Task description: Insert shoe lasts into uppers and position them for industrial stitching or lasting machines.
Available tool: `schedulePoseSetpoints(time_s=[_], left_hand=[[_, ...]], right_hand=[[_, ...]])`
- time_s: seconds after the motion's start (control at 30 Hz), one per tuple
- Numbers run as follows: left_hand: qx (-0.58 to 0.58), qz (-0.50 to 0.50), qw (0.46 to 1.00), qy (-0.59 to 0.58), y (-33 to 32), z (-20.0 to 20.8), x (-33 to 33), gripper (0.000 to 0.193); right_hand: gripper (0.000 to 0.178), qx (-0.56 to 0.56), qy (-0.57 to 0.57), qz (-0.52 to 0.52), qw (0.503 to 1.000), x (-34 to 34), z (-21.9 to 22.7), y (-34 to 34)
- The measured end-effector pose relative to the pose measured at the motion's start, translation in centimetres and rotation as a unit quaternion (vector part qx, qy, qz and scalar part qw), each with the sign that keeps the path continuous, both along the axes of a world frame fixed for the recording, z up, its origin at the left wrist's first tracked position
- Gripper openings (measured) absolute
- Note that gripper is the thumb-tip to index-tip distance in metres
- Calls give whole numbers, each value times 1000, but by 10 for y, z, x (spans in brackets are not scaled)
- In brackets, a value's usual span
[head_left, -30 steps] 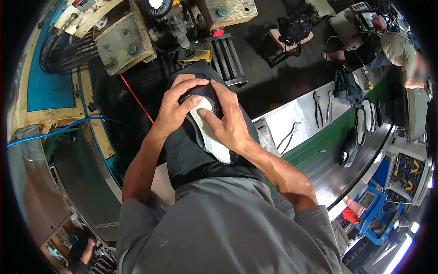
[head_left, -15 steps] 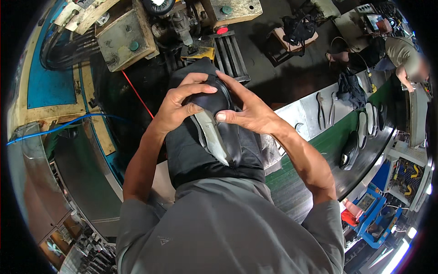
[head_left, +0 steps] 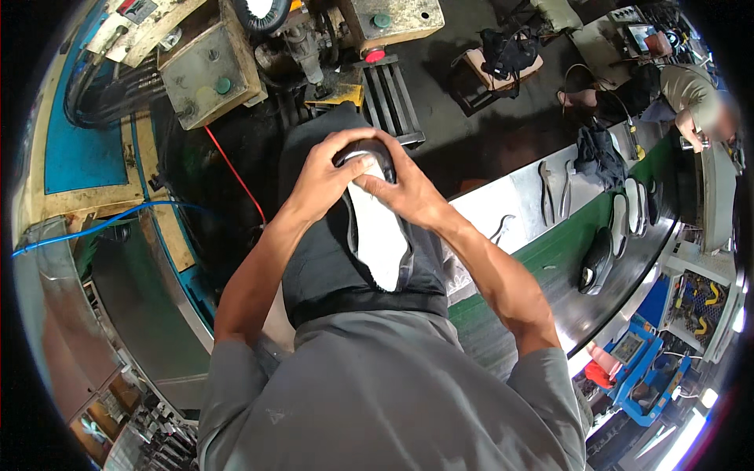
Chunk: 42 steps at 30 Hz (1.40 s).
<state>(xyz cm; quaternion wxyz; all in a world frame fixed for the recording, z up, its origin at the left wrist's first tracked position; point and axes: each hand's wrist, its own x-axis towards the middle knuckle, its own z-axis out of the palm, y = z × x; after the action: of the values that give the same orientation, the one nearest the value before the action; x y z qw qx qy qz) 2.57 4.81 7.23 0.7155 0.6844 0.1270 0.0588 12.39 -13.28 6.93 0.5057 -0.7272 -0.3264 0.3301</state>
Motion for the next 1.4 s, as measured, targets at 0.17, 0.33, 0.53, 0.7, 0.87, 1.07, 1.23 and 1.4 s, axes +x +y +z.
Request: schedulePoseSetpoints(time_s=[0.17, 0.33, 0.53, 0.7, 0.87, 1.07, 1.23, 1.4], left_hand=[[-342, 71, 937, 21, 4, -29, -27, 50], [-438, 124, 889, -44, -31, -53, -41, 56], [-289, 132, 948, -30, -44, -55, -37, 59], [-231, 112, 966, 8, -39, -55, -35, 62], [-304, 69, 950, -29, -34, -55, -35, 66], [-211, 94, 973, 1, -38, -59, -32, 64], [-165, 120, 978, 39, -49, -52, -30, 64], [-144, 99, 977, 121, -59, -50, -45, 81]], right_hand=[[84, 16, 159, -12, 987, 7, -8, -4], [79, 55, 302, -33, 951, 7, -15, -9], [77, 23, 211, -24, 977, 4, -17, -6], [86, 20, 297, -28, 954, 4, -12, -7], [72, 180, 559, -63, 807, 9, -30, -27], [65, 122, 404, -72, 904, 3, -34, -16], [63, 52, 258, -52, 963, 0, -28, -9], [73, -7, 160, -74, 984, -16, -34, -17]])
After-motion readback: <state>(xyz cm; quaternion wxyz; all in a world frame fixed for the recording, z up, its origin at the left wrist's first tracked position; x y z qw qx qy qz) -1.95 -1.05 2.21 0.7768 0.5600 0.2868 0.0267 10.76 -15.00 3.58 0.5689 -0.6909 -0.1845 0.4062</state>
